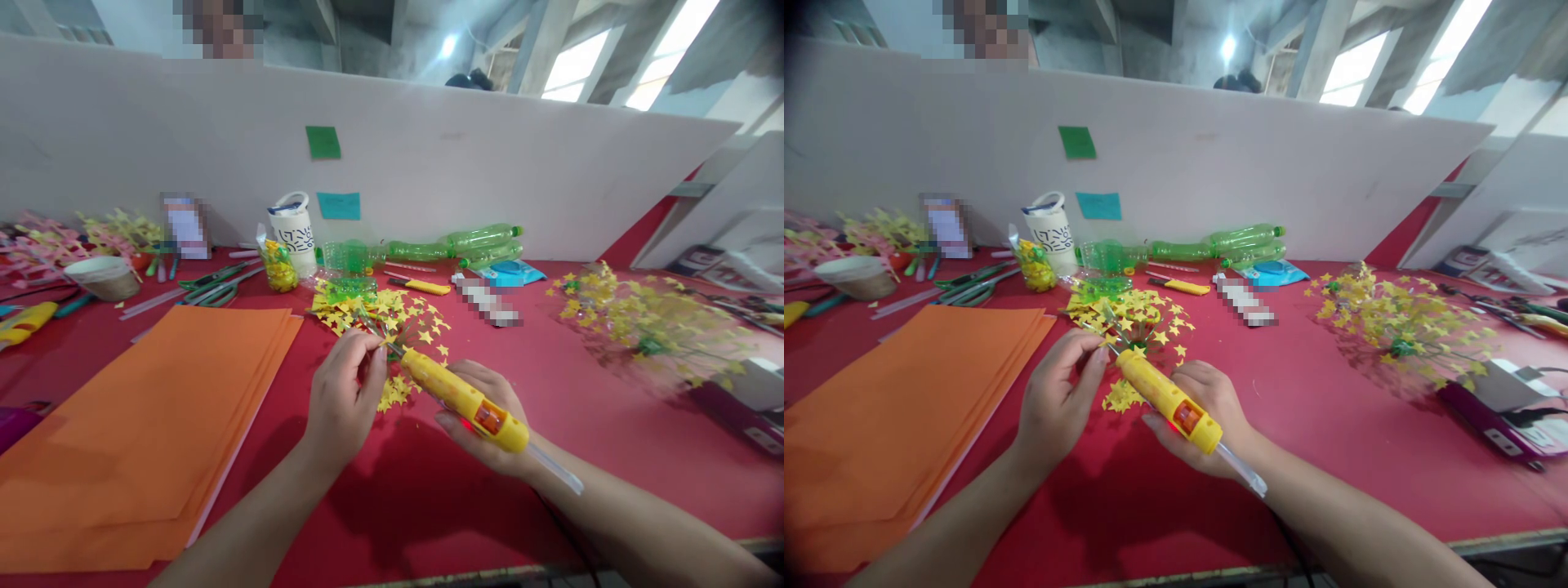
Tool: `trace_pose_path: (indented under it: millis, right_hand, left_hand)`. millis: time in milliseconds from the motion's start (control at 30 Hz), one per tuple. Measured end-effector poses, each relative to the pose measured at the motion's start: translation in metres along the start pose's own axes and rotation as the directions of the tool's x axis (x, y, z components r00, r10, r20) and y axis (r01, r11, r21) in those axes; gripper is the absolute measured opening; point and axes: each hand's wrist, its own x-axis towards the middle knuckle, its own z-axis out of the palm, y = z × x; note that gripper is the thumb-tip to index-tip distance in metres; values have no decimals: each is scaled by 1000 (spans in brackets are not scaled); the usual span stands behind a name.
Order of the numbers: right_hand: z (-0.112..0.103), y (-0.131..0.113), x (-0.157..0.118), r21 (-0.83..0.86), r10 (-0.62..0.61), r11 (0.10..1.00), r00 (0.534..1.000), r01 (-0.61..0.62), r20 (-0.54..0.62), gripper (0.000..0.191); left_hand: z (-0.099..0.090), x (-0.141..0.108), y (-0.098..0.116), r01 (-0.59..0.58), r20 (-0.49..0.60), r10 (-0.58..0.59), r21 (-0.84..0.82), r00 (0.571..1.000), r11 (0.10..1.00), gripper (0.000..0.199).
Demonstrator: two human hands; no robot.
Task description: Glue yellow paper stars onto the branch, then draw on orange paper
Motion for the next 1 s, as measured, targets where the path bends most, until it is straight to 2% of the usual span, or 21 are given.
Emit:
trace_pose_path:
  millis: [1000]
  right_hand:
    - [2, 0, -1, 49, 46, 998, 999, -46, -7, 12]
  left_hand:
    - [0, 1, -1, 11, 5, -11, -12, 1000, 1000, 7]
